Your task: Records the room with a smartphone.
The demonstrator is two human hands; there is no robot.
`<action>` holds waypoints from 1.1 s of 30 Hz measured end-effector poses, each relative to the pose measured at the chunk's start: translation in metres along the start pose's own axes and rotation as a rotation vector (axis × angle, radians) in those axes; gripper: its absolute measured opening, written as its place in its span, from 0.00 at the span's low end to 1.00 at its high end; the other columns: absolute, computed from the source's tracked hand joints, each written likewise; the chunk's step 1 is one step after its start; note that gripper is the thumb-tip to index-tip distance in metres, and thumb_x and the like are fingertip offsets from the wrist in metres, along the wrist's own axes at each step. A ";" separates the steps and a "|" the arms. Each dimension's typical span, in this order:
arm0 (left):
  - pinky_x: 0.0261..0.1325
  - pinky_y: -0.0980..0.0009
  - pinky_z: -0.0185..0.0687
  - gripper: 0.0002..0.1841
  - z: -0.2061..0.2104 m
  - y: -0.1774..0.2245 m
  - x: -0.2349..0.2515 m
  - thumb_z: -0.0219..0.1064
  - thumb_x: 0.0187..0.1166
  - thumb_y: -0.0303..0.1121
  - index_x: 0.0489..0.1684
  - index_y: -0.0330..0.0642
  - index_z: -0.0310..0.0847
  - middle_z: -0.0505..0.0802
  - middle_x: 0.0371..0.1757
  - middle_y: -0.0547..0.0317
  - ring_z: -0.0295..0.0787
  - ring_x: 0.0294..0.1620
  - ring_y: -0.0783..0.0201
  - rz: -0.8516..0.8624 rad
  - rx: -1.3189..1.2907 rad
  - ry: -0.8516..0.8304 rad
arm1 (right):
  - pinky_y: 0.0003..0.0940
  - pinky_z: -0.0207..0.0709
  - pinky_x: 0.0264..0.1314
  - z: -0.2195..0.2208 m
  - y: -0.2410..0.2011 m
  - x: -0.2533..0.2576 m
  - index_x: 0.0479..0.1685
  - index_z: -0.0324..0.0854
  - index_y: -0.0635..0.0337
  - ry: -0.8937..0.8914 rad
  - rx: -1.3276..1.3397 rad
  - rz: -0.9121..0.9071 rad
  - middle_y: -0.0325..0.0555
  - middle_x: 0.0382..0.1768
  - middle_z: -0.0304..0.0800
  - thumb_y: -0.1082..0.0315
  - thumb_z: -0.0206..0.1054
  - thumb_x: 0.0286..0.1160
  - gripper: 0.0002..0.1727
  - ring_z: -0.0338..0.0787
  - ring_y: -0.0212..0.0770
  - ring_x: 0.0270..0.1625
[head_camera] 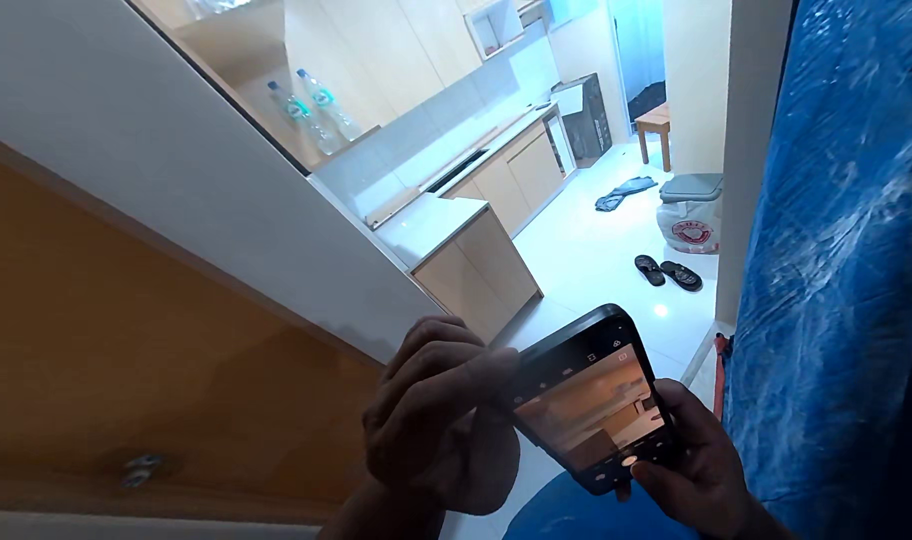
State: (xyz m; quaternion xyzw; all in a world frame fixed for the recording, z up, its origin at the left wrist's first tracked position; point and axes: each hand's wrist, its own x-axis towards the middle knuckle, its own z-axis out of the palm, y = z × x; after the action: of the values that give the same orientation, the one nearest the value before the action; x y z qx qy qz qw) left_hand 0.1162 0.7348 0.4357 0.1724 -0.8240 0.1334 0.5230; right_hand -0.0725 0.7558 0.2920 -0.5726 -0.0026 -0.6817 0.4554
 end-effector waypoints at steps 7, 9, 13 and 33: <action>0.54 0.79 0.77 0.08 0.001 0.000 0.001 0.59 0.83 0.38 0.49 0.52 0.83 0.86 0.41 0.75 0.82 0.46 0.77 0.002 0.002 -0.010 | 0.17 0.89 0.40 -0.002 0.000 0.001 0.78 0.72 0.42 0.020 -0.032 0.006 0.30 0.73 0.81 0.75 0.68 0.75 0.31 0.91 0.21 0.50; 0.53 0.79 0.77 0.08 0.001 -0.001 0.001 0.59 0.83 0.38 0.50 0.52 0.83 0.86 0.41 0.74 0.82 0.46 0.77 0.006 0.005 -0.011 | 0.17 0.89 0.40 -0.002 -0.001 0.001 0.79 0.71 0.43 0.016 -0.026 0.004 0.30 0.73 0.81 0.75 0.68 0.75 0.31 0.91 0.21 0.51; 0.52 0.78 0.77 0.08 0.002 -0.001 0.002 0.59 0.84 0.38 0.49 0.51 0.82 0.86 0.41 0.73 0.82 0.45 0.76 0.013 0.016 -0.008 | 0.17 0.88 0.42 -0.005 0.001 0.002 0.79 0.71 0.43 0.008 -0.020 -0.002 0.30 0.73 0.81 0.74 0.68 0.76 0.31 0.90 0.21 0.52; 0.70 0.71 0.79 0.26 0.048 -0.073 -0.034 0.54 0.83 0.63 0.75 0.66 0.77 0.89 0.65 0.74 0.84 0.65 0.72 -0.546 -0.723 0.043 | 0.29 0.91 0.35 -0.031 0.043 0.026 0.76 0.76 0.44 0.099 0.423 0.241 0.42 0.63 0.91 0.57 0.69 0.82 0.24 0.96 0.35 0.48</action>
State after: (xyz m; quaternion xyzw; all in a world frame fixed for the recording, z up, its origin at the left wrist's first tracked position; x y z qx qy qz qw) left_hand 0.1211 0.6548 0.3872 0.1870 -0.7309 -0.3024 0.5825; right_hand -0.0674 0.6984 0.2793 -0.4265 -0.0547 -0.6340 0.6427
